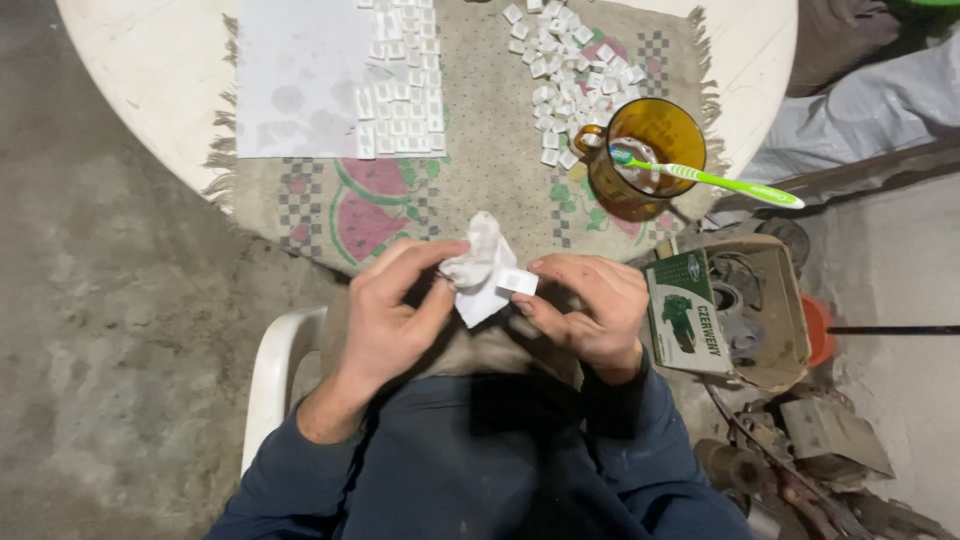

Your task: Cleaning individual keyboard keycaps using a toothbrush, water, and tissue.

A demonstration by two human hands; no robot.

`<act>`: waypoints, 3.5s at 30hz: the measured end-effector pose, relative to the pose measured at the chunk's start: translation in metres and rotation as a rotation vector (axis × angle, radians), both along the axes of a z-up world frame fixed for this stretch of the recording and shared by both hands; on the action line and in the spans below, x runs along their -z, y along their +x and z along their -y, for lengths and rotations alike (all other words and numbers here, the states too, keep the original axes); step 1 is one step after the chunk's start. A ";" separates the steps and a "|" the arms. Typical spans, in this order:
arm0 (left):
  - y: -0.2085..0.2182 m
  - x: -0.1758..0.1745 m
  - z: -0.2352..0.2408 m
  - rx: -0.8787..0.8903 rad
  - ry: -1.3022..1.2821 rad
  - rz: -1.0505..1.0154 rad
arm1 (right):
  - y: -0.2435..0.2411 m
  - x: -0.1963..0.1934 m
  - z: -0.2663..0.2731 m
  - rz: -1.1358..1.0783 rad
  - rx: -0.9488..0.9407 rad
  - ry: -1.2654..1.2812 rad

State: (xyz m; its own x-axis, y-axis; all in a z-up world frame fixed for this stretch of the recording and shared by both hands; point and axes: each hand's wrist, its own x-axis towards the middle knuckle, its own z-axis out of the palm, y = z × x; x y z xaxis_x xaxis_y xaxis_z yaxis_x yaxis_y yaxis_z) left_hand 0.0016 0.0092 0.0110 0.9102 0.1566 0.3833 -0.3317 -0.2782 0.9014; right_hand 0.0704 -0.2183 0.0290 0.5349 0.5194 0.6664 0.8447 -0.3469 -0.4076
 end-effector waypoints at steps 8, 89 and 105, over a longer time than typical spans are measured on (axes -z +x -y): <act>0.005 0.036 -0.014 0.146 -0.743 -0.063 | 0.011 0.052 0.011 -1.030 -0.185 0.725; -0.053 0.127 -0.063 0.281 -0.577 -0.208 | 0.196 -0.022 -0.186 0.013 0.067 -0.748; -0.051 0.119 -0.065 0.232 -0.444 -0.267 | 0.197 -0.015 -0.201 -0.054 0.138 -0.830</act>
State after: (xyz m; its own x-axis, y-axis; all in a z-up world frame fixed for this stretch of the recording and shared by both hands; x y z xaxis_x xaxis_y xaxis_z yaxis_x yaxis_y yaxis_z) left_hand -0.0490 0.0739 -0.1080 0.9963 0.0347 0.0782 -0.0836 0.1994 0.9763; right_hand 0.2675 -0.0171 0.0443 0.6494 0.7573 0.0691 0.7596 -0.6502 -0.0133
